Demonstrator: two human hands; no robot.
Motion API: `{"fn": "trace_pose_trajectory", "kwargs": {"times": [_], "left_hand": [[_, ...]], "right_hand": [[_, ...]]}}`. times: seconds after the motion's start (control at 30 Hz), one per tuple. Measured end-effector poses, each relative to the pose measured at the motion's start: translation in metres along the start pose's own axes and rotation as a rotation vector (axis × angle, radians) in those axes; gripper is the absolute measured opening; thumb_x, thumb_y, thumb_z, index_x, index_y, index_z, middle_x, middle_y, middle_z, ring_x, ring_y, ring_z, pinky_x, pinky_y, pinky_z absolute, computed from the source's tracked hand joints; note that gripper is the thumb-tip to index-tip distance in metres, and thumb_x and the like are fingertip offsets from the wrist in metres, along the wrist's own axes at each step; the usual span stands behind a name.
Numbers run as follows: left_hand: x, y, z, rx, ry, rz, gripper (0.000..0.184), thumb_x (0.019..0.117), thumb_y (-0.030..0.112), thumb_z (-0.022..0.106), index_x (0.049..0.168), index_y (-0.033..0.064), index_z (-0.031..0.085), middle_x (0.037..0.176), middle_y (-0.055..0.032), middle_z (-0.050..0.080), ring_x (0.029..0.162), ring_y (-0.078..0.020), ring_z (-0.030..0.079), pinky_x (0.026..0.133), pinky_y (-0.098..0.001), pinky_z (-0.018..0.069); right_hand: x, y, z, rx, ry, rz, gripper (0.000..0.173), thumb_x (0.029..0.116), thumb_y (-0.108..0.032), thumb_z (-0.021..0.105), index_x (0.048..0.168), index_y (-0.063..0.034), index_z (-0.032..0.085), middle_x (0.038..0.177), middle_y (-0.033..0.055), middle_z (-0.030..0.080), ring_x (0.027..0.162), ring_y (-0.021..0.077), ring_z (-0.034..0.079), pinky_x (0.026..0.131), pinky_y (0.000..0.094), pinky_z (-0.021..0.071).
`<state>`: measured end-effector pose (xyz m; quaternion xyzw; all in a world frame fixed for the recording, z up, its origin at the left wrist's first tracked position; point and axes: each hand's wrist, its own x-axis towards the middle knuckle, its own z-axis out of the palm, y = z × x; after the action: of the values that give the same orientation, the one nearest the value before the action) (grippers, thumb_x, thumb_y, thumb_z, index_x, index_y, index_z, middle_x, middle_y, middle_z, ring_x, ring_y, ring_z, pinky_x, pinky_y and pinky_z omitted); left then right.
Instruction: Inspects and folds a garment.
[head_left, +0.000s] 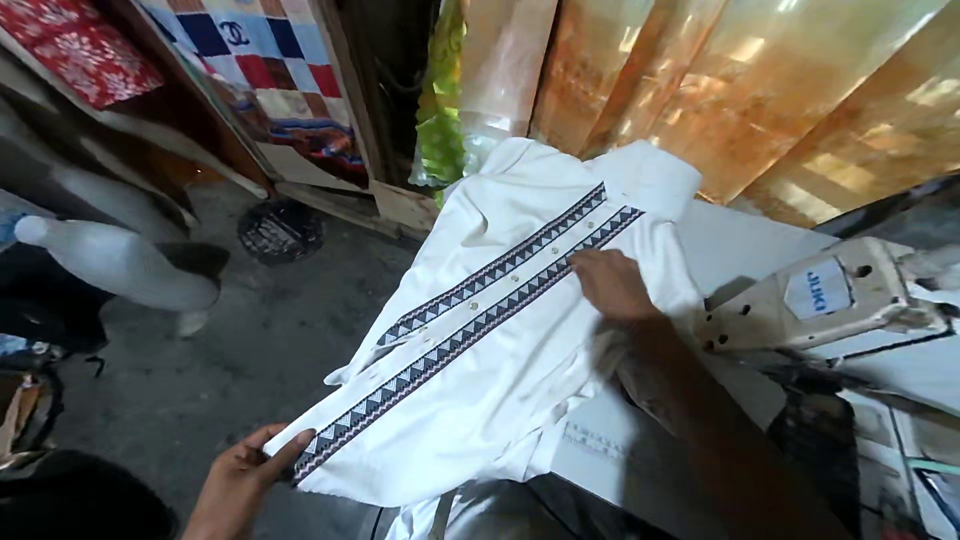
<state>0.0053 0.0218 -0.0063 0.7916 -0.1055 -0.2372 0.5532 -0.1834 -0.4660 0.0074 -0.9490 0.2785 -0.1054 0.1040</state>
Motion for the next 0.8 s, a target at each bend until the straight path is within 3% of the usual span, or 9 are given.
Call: {"fn": "trace_pose_trajectory", "kwargs": {"times": [0.2,0.3,0.4,0.5,0.67,0.8], "left_hand": [[0.004,-0.004,-0.005,0.009,-0.098,0.005,0.009,0.0932,0.003,0.066,0.099,0.0095,0.067,0.079,0.009,0.072,0.068,-0.002,0.068,0.065,-0.0235,0.0602],[0.006,-0.006,-0.005,-0.006,-0.105,-0.013,0.008,0.0945,0.005,0.066,0.101,0.0095,0.066,0.081,0.0085,0.072,0.07,-0.003,0.069,0.067,-0.0251,0.0605],[0.004,-0.008,-0.007,-0.017,-0.088,-0.045,0.009,0.093,0.002,0.066,0.098,0.0097,0.066,0.079,0.008,0.073,0.068,-0.0032,0.069,0.066,-0.0247,0.061],[0.004,-0.009,-0.007,-0.008,-0.089,-0.05,0.01,0.0927,0.001,0.067,0.097,0.0102,0.067,0.078,0.008,0.073,0.067,-0.0029,0.069,0.064,-0.0241,0.0604],[0.004,-0.009,-0.006,0.029,-0.056,-0.081,0.006,0.0936,0.004,0.067,0.097,0.0084,0.065,0.076,0.0069,0.071,0.064,-0.003,0.067,0.061,-0.0234,0.0588],[0.003,-0.007,-0.006,0.025,0.026,-0.146,0.007,0.0929,0.007,0.071,0.091,0.0078,0.065,0.072,0.0058,0.069,0.06,-0.0027,0.065,0.058,-0.0218,0.0569]], "right_hand": [[0.011,0.02,0.0,0.008,0.167,0.175,0.029,0.1024,-0.012,0.058,0.129,-0.0021,0.066,0.138,0.0249,0.057,0.122,0.0523,0.054,0.091,0.0706,0.0458],[0.024,0.028,0.001,0.009,0.257,0.311,0.046,0.1036,-0.013,0.054,0.149,-0.0036,0.048,0.14,0.0321,0.05,0.122,0.0548,0.054,0.089,0.0678,0.0492],[0.031,0.031,0.002,0.012,0.193,0.446,0.037,0.1033,-0.009,0.052,0.138,0.0002,0.057,0.134,0.0363,0.051,0.118,0.058,0.053,0.084,0.0707,0.0477],[0.046,0.027,-0.003,0.004,0.146,0.58,0.039,0.1062,-0.014,0.047,0.143,-0.003,0.055,0.136,0.0357,0.052,0.12,0.0558,0.055,0.088,0.0696,0.0473],[0.04,0.028,0.016,-0.036,0.241,0.518,0.047,0.108,-0.019,0.044,0.152,-0.0036,0.044,0.135,0.038,0.049,0.121,0.0593,0.05,0.087,0.0731,0.0433],[0.037,0.031,0.016,-0.018,0.25,0.496,0.048,0.1101,-0.027,0.042,0.152,-0.0045,0.046,0.134,0.038,0.05,0.12,0.06,0.049,0.087,0.0733,0.0415]]}}
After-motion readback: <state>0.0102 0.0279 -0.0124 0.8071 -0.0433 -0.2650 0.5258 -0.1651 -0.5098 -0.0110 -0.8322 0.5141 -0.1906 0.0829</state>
